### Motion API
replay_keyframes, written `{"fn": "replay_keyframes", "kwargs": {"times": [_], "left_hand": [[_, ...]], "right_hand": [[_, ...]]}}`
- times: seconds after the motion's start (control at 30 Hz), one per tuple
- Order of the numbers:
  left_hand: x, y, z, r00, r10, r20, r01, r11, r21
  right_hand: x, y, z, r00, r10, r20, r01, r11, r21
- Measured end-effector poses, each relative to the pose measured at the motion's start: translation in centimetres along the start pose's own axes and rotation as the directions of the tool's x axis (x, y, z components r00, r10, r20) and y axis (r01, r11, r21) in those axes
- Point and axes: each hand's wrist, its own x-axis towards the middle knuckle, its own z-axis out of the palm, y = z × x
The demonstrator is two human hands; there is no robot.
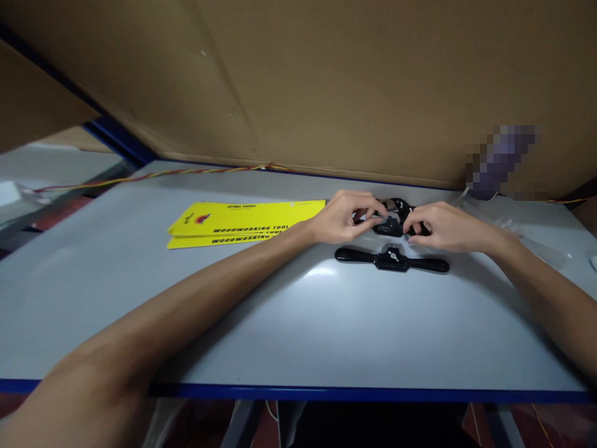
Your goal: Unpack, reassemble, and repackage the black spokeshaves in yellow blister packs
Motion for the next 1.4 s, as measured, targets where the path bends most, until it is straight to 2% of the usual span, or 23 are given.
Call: {"fn": "replay_keyframes", "kwargs": {"times": [0.07,0.17,0.33,0.5,0.7,0.83,0.93,1.07,1.17,1.33,1.4], "left_hand": [[-0.1,0.1,0.3,0.999,0.001,-0.041,0.001,0.999,0.038],[0.1,0.3,0.9,0.996,-0.088,0.0,0.087,0.99,0.114],[0.6,0.5,1.8,0.943,-0.327,0.068,0.306,0.928,0.213],[0.6,0.6,2.5,0.912,-0.407,0.054,0.381,0.887,0.26],[0.5,0.3,2.6,0.922,-0.382,0.058,0.357,0.899,0.254],[0.4,0.4,2.6,0.928,-0.364,0.081,0.334,0.908,0.255],[0.3,0.7,2.7,0.925,-0.361,0.117,0.32,0.909,0.268],[0.4,1.1,2.5,0.917,-0.366,0.161,0.312,0.907,0.283],[0.5,1.5,2.4,0.908,-0.378,0.179,0.32,0.904,0.284],[0.3,2.0,2.4,0.919,-0.385,0.082,0.333,0.871,0.361],[0.2,2.0,2.3,0.93,-0.36,0.075,0.31,0.876,0.37]], "right_hand": [[-0.2,-0.1,0.0,1.0,0.003,0.025,-0.002,0.999,-0.052],[-0.1,-0.2,0.4,0.999,-0.001,0.032,0.003,0.997,-0.079],[-0.2,-0.1,0.7,0.997,0.015,0.073,-0.01,0.997,-0.077],[-0.5,-0.6,0.2,0.999,-0.012,0.038,0.014,0.998,-0.059],[-0.3,-1.7,-0.8,0.993,0.059,-0.098,-0.04,0.983,0.18],[0.2,-1.3,-0.1,0.968,0.109,-0.227,-0.052,0.968,0.244],[0.5,-0.6,0.8,0.952,0.136,-0.274,-0.046,0.949,0.31],[0.8,-0.3,1.4,0.95,0.155,-0.271,-0.016,0.891,0.453],[0.7,-0.3,1.4,0.953,0.164,-0.253,-0.02,0.872,0.49],[0.6,-0.4,1.5,0.967,0.149,-0.206,-0.038,0.885,0.464],[0.5,-0.4,1.7,0.968,0.147,-0.203,-0.039,0.889,0.456]]}}
